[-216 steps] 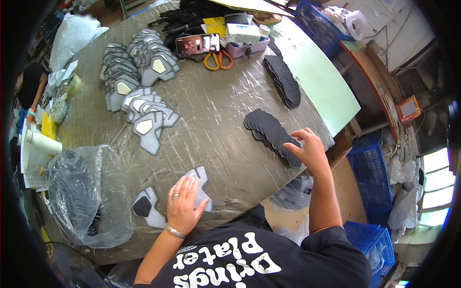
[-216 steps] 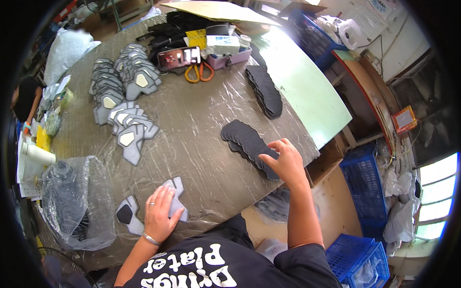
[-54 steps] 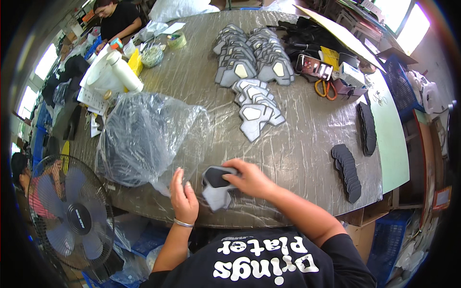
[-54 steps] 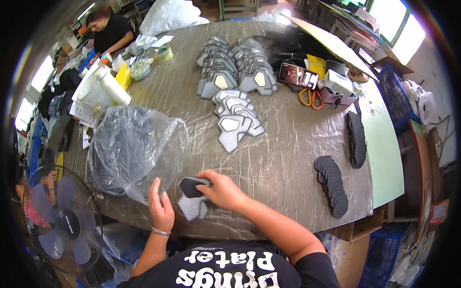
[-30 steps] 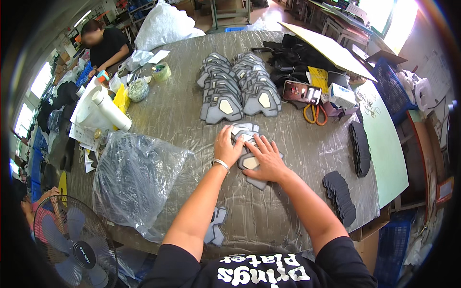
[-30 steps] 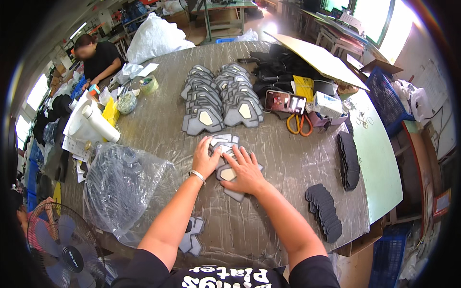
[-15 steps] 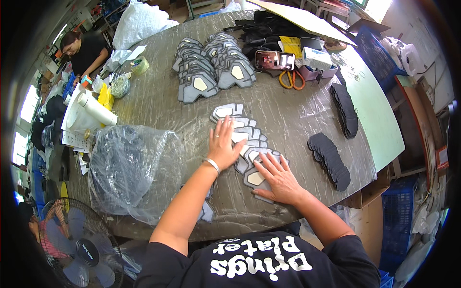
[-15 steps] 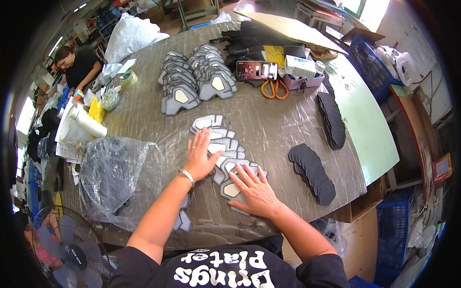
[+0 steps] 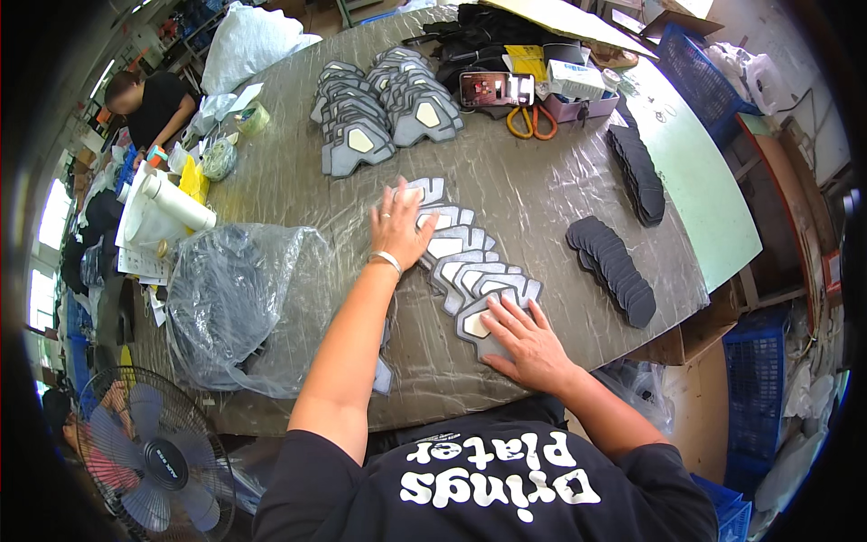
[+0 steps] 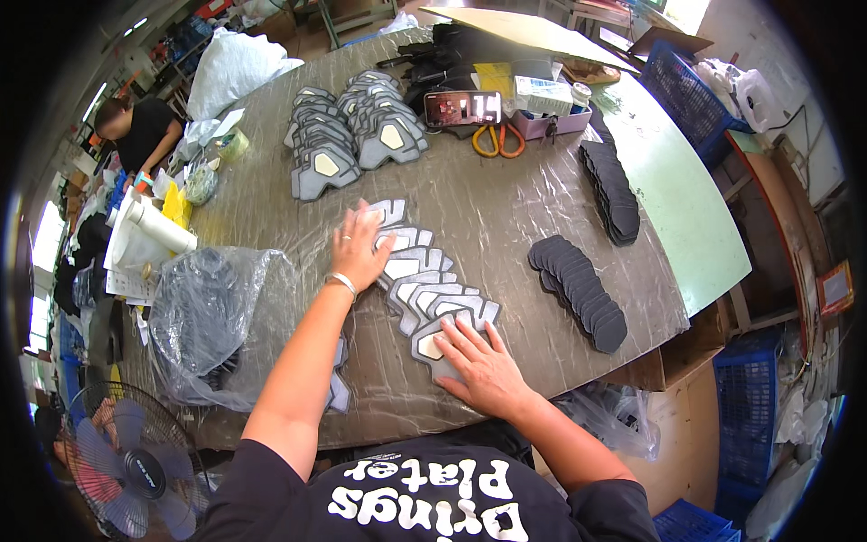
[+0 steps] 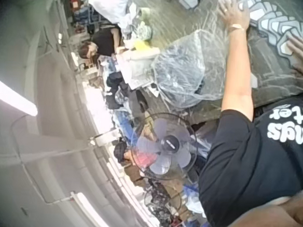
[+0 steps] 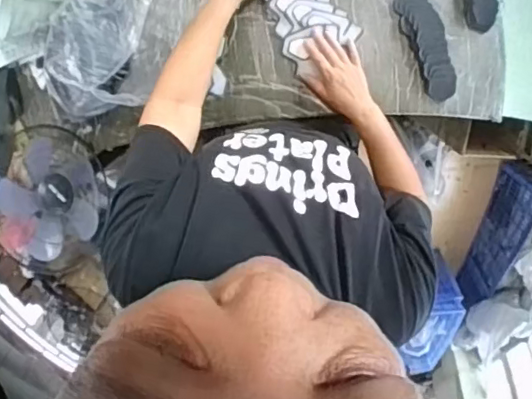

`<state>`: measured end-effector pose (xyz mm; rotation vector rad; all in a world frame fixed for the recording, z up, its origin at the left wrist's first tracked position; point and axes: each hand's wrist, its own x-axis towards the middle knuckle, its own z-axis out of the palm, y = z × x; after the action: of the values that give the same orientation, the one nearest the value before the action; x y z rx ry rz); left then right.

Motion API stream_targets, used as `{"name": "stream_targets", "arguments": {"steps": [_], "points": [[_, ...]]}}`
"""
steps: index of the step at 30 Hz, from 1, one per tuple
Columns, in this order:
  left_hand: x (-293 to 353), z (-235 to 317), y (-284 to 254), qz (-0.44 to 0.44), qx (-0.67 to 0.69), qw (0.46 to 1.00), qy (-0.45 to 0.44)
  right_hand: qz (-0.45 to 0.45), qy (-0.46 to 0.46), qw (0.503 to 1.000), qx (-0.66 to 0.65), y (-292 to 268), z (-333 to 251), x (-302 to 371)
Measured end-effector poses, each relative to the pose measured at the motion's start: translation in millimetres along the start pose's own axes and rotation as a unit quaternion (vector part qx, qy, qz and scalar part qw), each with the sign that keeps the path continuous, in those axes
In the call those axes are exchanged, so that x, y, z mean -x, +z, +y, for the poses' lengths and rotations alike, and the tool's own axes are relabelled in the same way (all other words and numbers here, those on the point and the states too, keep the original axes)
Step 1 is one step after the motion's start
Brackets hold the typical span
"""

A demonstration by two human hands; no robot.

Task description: The person packs stacked shoe panels into a plastic bag, aligns and sticks black fabric patches onto shaped base cutouts on the table, and stacks the assembled pieces.

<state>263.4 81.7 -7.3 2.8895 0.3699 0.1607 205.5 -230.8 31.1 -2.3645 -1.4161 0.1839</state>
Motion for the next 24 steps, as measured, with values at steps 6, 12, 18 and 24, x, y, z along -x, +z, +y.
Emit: {"name": "stream_targets", "arguments": {"steps": [6, 12, 18, 24], "points": [[17.1, 12.3, -3.1, 0.009, 0.033, 0.999, 0.001, 0.032, -0.004, 0.998, -0.051, 0.3, -0.4, 7.2], [93.2, 71.0, -35.7, 0.053, 0.179, 0.973, 0.133, 0.086, 0.043, 0.994, -0.057, 3.9, -3.5, 19.7], [186.0, 96.2, -34.4, -0.050, 0.153, 0.961, 0.223, 0.181, 0.100, 0.974, -0.091, 8.1, -18.8, 34.1], [188.4, 104.4, -29.9, -0.067, 0.089, 0.946, 0.305, 0.317, 0.313, 0.895, 0.035, -57.6, 53.0, 88.8]]}}
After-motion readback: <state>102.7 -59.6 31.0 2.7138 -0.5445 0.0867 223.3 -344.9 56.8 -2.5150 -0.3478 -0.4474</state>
